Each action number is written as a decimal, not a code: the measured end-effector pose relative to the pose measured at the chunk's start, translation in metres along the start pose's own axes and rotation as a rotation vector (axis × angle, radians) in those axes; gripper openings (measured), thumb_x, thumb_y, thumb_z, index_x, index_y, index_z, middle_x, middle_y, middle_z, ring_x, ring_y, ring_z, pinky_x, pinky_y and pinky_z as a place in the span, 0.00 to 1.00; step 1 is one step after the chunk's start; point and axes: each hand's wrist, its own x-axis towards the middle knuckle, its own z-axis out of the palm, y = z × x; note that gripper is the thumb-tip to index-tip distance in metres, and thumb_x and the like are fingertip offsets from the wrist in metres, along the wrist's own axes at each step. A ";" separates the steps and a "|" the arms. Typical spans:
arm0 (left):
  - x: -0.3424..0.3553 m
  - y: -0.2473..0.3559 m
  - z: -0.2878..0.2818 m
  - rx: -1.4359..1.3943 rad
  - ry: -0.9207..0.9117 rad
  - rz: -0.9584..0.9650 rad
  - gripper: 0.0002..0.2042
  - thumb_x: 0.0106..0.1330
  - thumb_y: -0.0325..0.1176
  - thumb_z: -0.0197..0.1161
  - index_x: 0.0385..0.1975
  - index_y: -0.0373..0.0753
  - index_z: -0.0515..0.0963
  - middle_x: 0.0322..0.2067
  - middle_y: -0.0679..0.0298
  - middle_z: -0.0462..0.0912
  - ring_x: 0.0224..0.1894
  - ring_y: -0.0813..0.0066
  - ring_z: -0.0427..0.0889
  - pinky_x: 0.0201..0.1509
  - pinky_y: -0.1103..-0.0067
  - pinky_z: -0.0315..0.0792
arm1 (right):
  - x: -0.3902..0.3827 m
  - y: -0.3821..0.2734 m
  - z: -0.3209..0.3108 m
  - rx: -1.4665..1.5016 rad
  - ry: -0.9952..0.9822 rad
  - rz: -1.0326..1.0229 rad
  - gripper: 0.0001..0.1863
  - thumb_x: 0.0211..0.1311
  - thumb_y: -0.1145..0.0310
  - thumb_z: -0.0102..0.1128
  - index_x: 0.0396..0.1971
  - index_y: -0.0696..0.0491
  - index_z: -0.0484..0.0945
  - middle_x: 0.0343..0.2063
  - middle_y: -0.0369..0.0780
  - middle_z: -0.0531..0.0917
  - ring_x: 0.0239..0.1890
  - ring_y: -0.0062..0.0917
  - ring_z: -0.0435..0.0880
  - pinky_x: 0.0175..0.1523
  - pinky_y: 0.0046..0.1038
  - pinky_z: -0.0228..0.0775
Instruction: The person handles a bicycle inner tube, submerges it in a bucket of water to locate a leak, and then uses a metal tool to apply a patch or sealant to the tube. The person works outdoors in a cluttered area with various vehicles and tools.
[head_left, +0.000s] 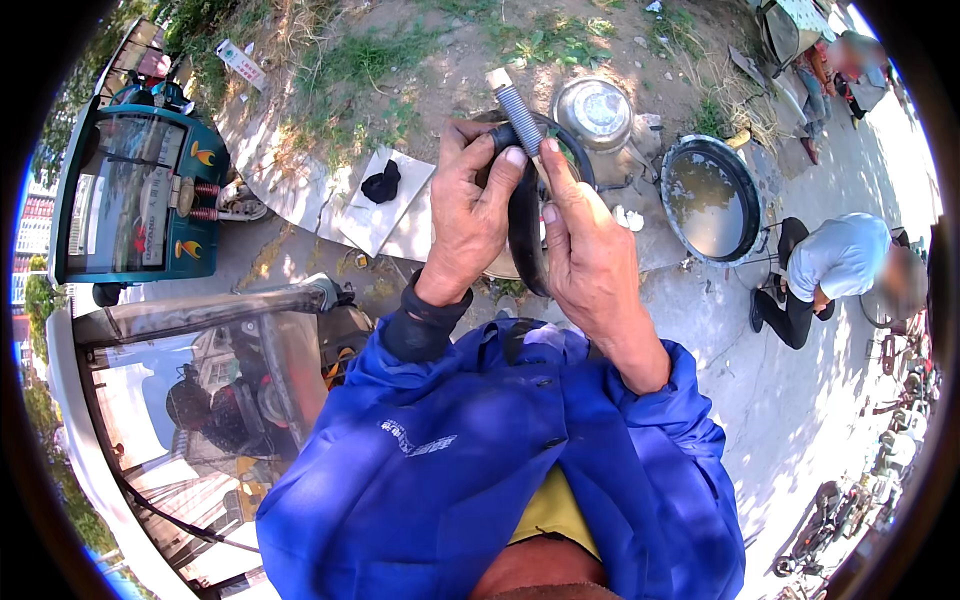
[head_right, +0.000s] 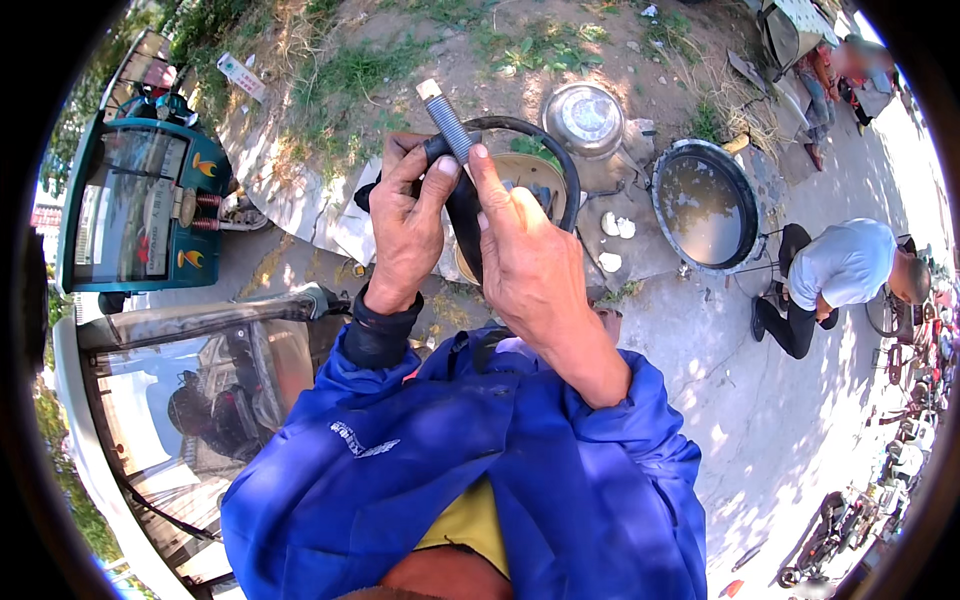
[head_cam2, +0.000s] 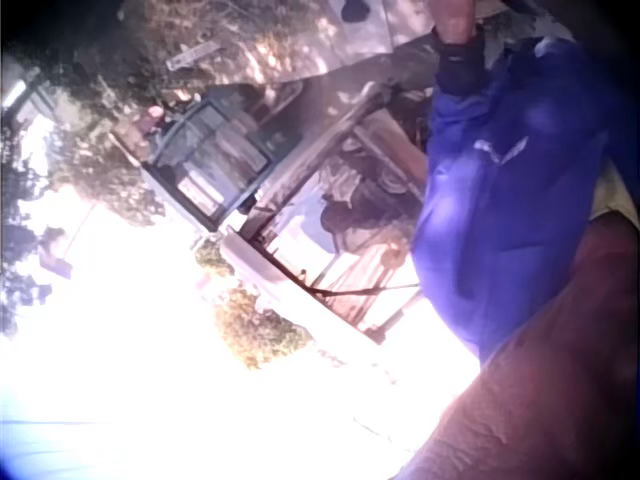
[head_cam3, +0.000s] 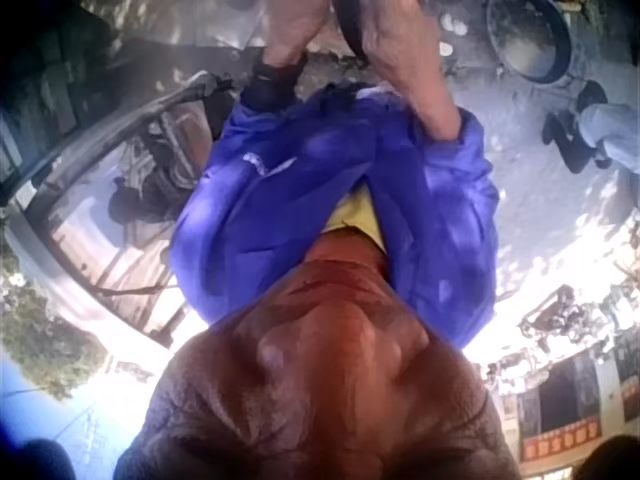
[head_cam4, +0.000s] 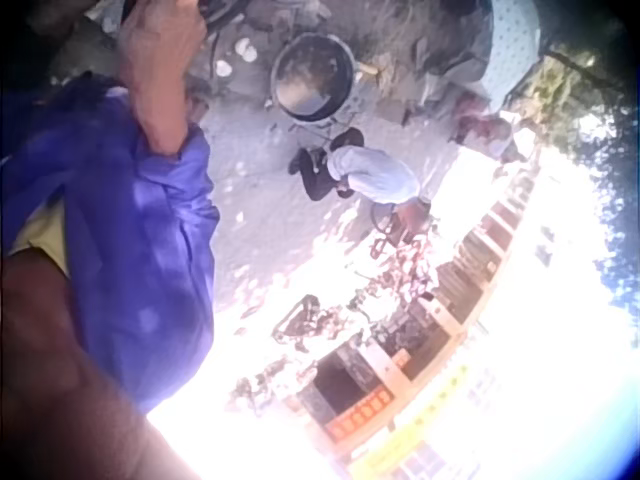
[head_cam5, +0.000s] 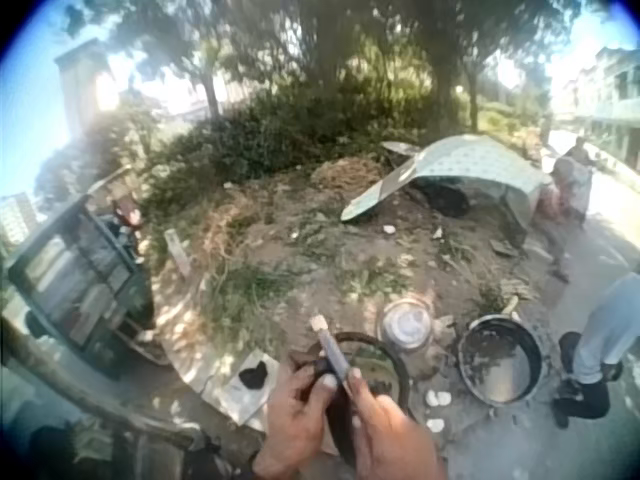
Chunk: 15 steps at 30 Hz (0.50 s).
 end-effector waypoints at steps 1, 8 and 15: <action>0.001 0.002 -0.003 -0.031 -0.013 -0.013 0.10 0.73 0.31 0.61 0.45 0.31 0.83 0.44 0.58 0.74 0.47 0.70 0.76 0.50 0.77 0.72 | 0.004 0.006 0.002 0.092 0.042 -0.028 0.33 0.67 0.77 0.57 0.73 0.48 0.65 0.32 0.44 0.78 0.28 0.40 0.82 0.31 0.37 0.75; 0.004 0.000 0.000 0.021 -0.032 0.044 0.11 0.72 0.30 0.61 0.47 0.31 0.83 0.46 0.57 0.73 0.48 0.67 0.75 0.53 0.75 0.71 | -0.019 0.009 -0.012 -0.026 -0.032 -0.017 0.37 0.65 0.79 0.60 0.74 0.44 0.65 0.31 0.42 0.76 0.26 0.38 0.80 0.31 0.37 0.74; 0.007 0.001 0.003 0.069 -0.077 0.053 0.11 0.71 0.27 0.58 0.48 0.30 0.82 0.46 0.57 0.73 0.49 0.64 0.74 0.55 0.73 0.70 | -0.002 0.003 -0.013 -0.160 -0.059 -0.005 0.40 0.61 0.79 0.62 0.75 0.44 0.64 0.30 0.40 0.72 0.24 0.36 0.80 0.28 0.38 0.73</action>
